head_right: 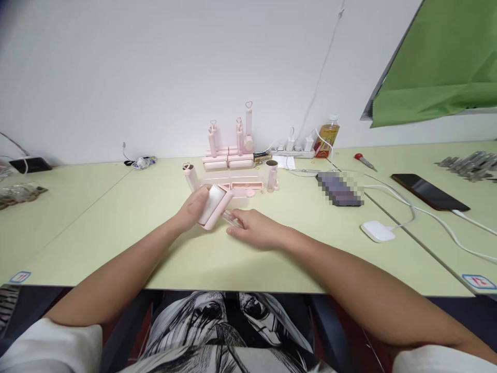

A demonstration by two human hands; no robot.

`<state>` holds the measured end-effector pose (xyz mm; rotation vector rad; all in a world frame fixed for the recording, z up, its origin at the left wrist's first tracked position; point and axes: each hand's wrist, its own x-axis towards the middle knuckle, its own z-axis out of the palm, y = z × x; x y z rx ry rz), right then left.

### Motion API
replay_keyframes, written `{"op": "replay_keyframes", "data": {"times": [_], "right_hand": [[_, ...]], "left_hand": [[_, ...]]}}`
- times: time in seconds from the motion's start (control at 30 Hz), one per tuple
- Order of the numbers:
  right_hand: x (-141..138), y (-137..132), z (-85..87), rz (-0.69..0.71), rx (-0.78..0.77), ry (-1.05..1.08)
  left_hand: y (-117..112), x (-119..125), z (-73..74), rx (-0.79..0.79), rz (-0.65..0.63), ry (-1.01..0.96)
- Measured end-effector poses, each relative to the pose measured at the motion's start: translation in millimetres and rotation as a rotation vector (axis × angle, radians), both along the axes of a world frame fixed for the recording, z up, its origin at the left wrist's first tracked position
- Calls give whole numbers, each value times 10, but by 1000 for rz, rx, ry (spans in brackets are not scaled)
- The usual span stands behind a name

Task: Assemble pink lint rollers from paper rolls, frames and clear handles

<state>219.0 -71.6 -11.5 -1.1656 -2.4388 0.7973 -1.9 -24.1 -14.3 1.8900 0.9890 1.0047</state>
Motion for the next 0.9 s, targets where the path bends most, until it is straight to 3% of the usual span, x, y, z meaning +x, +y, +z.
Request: {"op": "replay_keyframes", "data": {"times": [0.1, 0.2, 0.33, 0.5, 0.6, 0.7, 0.8, 0.9], "right_hand": [[20, -10, 2, 43, -57, -23], [54, -14, 11, 149, -128, -43], [67, -22, 32, 218, -155, -37], [63, -22, 29, 224, -159, -29], [67, -11, 5, 183, -157, -16], [67, 10, -18, 100, -165, 23], [64, 40, -39, 20, -187, 103], [65, 78, -77, -73, -208, 186]], "left_hand": [[189, -112, -77, 42, 114, -90], [331, -201, -141, 208, 198, 106], [349, -185, -202, 283, 105, 381], [312, -121, -226, 214, 24, 540], [320, -102, -233, 111, 105, 417], [318, -91, -201, -59, 197, 105], [281, -94, -103, -179, 235, -121], [233, -100, 0, -212, 254, -216]]}}
